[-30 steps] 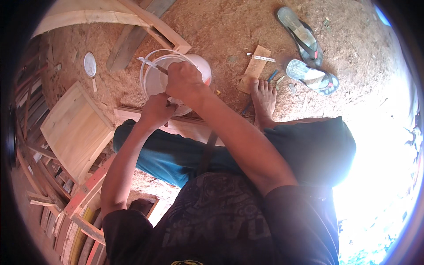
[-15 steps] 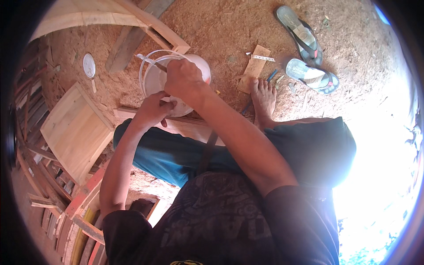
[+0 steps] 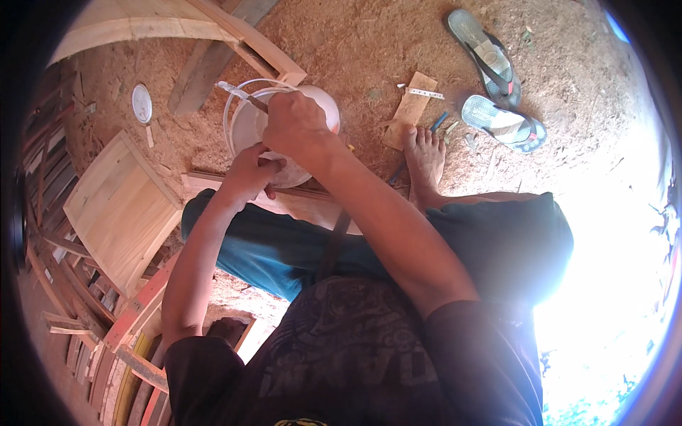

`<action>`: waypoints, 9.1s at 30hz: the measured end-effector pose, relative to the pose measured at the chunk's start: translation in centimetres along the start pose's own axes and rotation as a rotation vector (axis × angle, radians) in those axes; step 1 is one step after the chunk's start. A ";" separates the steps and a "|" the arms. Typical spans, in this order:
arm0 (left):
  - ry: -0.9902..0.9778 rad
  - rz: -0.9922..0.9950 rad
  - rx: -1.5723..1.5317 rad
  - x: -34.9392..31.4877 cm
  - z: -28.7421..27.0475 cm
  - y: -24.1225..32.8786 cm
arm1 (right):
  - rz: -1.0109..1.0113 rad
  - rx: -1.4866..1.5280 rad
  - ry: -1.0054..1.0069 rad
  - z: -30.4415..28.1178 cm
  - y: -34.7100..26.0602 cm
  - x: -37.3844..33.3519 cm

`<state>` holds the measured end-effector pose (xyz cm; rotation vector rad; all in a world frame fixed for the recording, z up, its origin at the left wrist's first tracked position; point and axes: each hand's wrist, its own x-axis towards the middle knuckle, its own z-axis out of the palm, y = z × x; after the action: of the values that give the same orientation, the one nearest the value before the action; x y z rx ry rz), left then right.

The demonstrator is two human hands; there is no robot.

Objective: The person scoops white glue from a bucket using a small stick and applies it to the edges of a wooden plank. The person repeatedly dips the stick into the bucket and spreads the glue along the plank's edges.

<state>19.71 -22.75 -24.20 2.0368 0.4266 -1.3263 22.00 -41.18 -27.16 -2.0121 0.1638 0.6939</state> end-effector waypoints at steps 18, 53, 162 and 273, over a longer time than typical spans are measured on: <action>0.019 -0.018 -0.371 1.2 0.1 -1.4 | 0.015 -0.033 -0.019 0.0 0.0 0.1; 0.042 0.150 -0.448 1.7 0.8 -2.1 | -0.013 -0.798 -0.183 3.3 -0.5 -1.5; 0.396 0.449 -0.353 6.5 3.3 -1.5 | -0.352 -0.797 0.128 -0.3 0.3 -3.3; 0.243 0.813 -0.883 -4.2 0.6 -0.4 | -0.439 -0.020 0.185 -3.4 -8.0 -5.4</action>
<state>17.24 -22.55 -20.70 1.3471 0.1828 -0.2872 22.02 -40.76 -16.96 -2.0360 -0.1750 0.2331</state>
